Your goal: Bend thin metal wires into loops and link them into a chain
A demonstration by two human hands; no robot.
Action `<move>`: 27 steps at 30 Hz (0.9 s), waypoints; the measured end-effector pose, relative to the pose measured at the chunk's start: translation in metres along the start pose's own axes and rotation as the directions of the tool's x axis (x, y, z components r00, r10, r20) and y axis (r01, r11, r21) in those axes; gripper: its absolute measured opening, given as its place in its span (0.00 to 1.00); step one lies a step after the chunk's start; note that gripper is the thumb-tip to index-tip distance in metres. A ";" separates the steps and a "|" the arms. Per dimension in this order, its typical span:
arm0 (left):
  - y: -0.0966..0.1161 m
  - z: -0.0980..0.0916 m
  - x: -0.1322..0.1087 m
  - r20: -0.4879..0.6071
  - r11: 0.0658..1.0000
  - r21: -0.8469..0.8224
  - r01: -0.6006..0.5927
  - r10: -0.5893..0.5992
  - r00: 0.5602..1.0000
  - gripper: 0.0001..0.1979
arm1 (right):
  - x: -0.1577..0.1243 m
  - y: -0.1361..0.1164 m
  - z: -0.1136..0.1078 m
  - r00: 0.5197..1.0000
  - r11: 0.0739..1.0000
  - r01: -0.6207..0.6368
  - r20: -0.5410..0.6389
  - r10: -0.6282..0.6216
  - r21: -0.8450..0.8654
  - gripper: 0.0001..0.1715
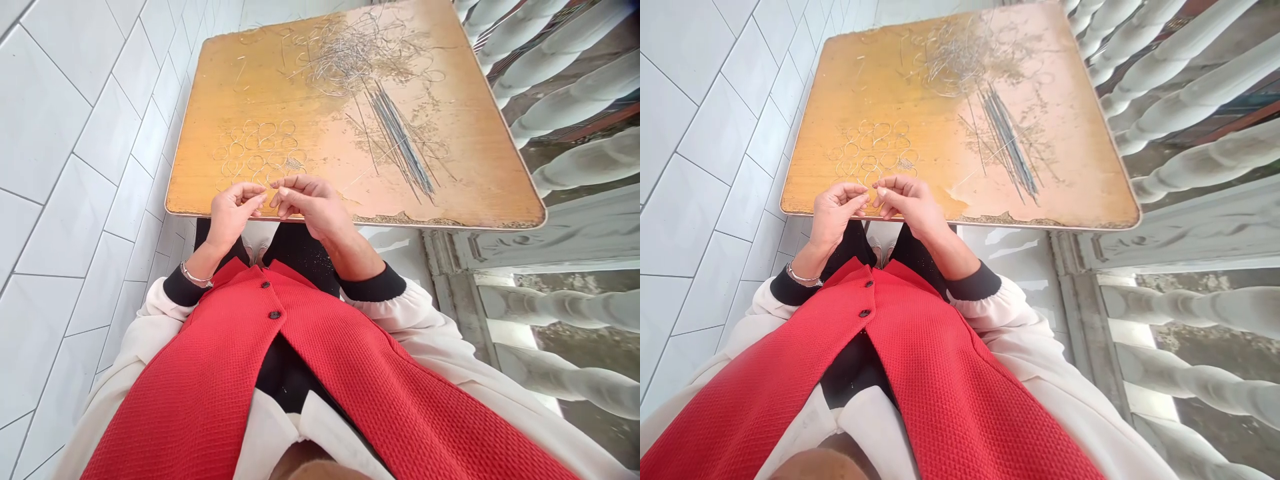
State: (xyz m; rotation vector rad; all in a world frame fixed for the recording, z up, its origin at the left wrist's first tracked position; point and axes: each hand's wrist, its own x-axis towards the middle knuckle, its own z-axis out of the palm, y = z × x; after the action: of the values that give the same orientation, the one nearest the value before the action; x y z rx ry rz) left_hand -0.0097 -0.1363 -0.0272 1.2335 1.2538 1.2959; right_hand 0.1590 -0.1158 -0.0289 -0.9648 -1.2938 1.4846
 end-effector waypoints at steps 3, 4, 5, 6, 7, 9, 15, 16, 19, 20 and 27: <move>0.006 0.000 -0.001 0.019 0.999 -0.018 0.042 -0.042 0.999 0.02 | 0.002 0.007 0.001 0.998 0.998 0.059 -0.038 -0.059 -0.017 0.16; 0.008 0.001 -0.002 0.026 0.998 -0.024 0.056 -0.055 0.998 0.02 | 0.002 0.008 0.002 0.996 0.997 0.074 -0.055 -0.076 -0.034 0.14; 0.010 0.001 -0.002 0.031 0.997 -0.031 0.066 -0.065 0.997 0.03 | 0.002 0.010 0.004 0.993 0.995 0.087 -0.072 -0.091 -0.057 0.12; 0.011 0.002 -0.002 0.033 0.997 -0.036 0.074 -0.073 0.997 0.04 | 0.002 0.011 0.005 0.991 0.991 0.098 -0.086 -0.106 -0.088 0.10; 0.013 0.002 -0.003 0.035 0.996 -0.039 0.080 -0.079 0.996 0.04 | 0.001 0.012 0.006 0.988 0.986 0.111 -0.094 -0.123 -0.128 0.08; 0.014 0.003 -0.004 0.034 0.995 -0.041 0.089 -0.088 0.996 0.05 | 0.000 0.014 0.008 0.977 0.958 0.156 -0.107 -0.186 -0.241 0.04; 0.020 -0.001 -0.003 0.004 0.995 -0.054 0.081 -0.081 0.997 0.09 | -0.004 0.025 0.008 0.811 0.567 0.384 -0.028 -0.585 -0.729 0.10; 0.021 -0.002 -0.003 0.003 0.996 -0.050 0.079 -0.079 0.997 0.09 | -0.004 0.027 0.008 0.785 0.494 0.390 0.001 -0.619 -0.777 0.11; 0.023 -0.005 -0.001 0.014 0.996 -0.052 0.079 -0.078 0.997 0.09 | -0.003 0.030 0.008 0.738 0.357 0.378 0.046 -0.673 -0.854 0.14; 0.022 -0.004 0.000 0.019 0.995 -0.062 0.080 -0.079 0.997 0.09 | -0.003 0.030 0.008 0.731 0.338 0.374 0.050 -0.681 -0.864 0.15; 0.010 0.002 0.002 0.035 0.975 -0.166 0.147 -0.143 0.989 0.07 | -0.007 0.028 0.012 0.747 0.385 0.334 -0.008 -0.665 -0.860 0.14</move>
State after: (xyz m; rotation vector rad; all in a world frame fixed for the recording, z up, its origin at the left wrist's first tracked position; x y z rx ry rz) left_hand -0.0081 -0.1343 -0.0168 1.0156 1.1701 1.2499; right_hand 0.1460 -0.1267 -0.0547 -1.1660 -1.8209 0.0899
